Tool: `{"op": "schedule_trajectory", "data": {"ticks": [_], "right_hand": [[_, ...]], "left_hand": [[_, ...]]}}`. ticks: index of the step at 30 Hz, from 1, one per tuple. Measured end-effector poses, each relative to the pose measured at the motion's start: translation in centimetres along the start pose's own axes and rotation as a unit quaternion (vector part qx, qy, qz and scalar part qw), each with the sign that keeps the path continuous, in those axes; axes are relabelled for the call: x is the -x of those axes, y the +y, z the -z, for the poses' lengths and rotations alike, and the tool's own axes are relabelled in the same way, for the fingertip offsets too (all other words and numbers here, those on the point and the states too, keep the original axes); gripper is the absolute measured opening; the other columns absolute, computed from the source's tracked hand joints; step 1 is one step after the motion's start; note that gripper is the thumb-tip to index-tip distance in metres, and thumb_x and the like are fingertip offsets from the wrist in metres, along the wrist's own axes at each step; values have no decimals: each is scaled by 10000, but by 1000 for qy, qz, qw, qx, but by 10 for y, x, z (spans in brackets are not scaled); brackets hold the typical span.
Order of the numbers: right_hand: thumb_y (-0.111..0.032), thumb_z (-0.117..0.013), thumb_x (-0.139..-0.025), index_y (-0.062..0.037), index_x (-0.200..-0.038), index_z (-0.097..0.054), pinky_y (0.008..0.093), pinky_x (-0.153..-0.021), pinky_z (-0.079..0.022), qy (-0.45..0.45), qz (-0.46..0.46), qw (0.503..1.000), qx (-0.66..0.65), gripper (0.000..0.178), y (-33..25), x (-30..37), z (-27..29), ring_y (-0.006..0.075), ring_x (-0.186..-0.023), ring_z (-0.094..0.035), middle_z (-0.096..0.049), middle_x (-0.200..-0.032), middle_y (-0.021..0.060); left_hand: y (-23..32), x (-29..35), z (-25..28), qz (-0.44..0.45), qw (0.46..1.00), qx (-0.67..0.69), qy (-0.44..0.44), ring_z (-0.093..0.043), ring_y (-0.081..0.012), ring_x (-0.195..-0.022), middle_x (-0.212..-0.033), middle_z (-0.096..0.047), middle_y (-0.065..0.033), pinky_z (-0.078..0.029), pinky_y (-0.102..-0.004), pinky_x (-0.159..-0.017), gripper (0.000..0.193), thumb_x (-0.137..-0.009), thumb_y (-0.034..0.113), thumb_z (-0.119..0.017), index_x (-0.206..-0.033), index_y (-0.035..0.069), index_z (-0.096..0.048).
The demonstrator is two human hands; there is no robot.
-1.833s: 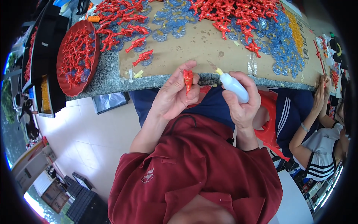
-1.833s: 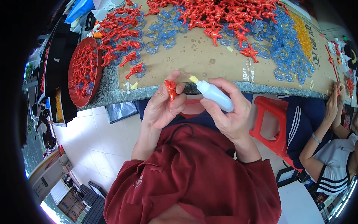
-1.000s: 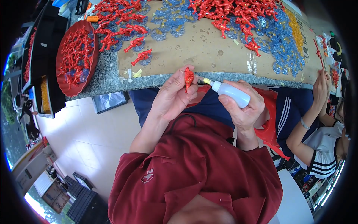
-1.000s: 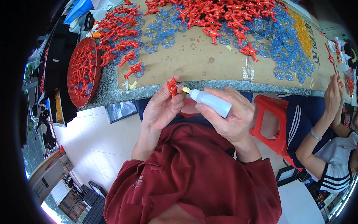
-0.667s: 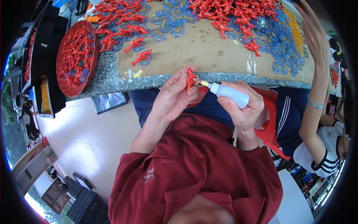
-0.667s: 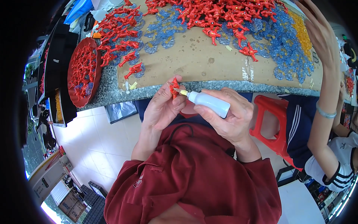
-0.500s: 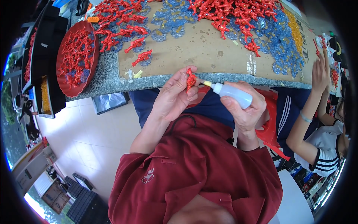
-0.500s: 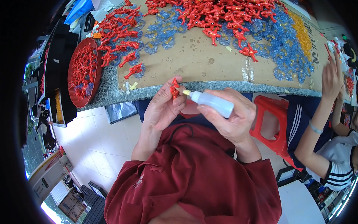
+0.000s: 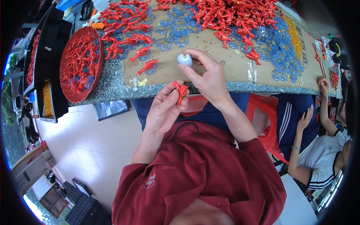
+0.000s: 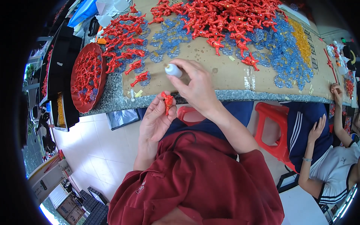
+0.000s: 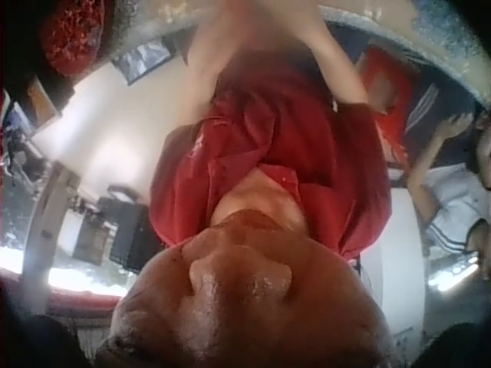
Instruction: The person glues small red and blue plastic toy parts together at an assembly table, applying glue from a bottle.
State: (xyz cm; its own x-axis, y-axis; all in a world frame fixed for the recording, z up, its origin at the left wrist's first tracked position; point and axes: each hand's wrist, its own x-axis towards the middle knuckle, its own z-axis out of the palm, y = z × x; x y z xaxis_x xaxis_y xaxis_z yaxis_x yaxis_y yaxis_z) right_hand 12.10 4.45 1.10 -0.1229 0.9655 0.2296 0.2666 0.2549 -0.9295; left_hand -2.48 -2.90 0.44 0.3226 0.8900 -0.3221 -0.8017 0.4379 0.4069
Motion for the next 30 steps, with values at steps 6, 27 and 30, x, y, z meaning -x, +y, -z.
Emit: {"op": "schedule_trajectory", "data": {"ticks": [6,27,30], "right_hand": [[-32,-562,-792,-21,-1008,-581,290,-718,-458,-9,23,998,54,217,-6,-15,20,179,-839,-599,-618,-956,98],[-30,-620,-769,1,-1069,-562,217,-605,-428,-113,-80,986,87,306,-31,30,67,73,-641,-493,-596,-846,42],[-13,-597,-785,19,-1105,-557,205,-620,-408,-83,-70,982,-152,324,-14,44,65,70,-650,-462,-594,-870,40]], "left_hand": [[6,6,7,8,1000,20,15,-536,-150,-722,-935,-555,-107,-440,-245,-616,252,-879,112,-512,-1114,24,-494],[-12,-23,-21,66,995,-2,-78,-465,-126,-702,-880,-540,-71,-381,-242,-628,322,-888,161,-498,-1168,3,-480],[-19,-26,-20,86,992,6,-89,-451,-125,-708,-851,-524,-61,-369,-241,-622,314,-893,164,-488,-1160,0,-487]]}}
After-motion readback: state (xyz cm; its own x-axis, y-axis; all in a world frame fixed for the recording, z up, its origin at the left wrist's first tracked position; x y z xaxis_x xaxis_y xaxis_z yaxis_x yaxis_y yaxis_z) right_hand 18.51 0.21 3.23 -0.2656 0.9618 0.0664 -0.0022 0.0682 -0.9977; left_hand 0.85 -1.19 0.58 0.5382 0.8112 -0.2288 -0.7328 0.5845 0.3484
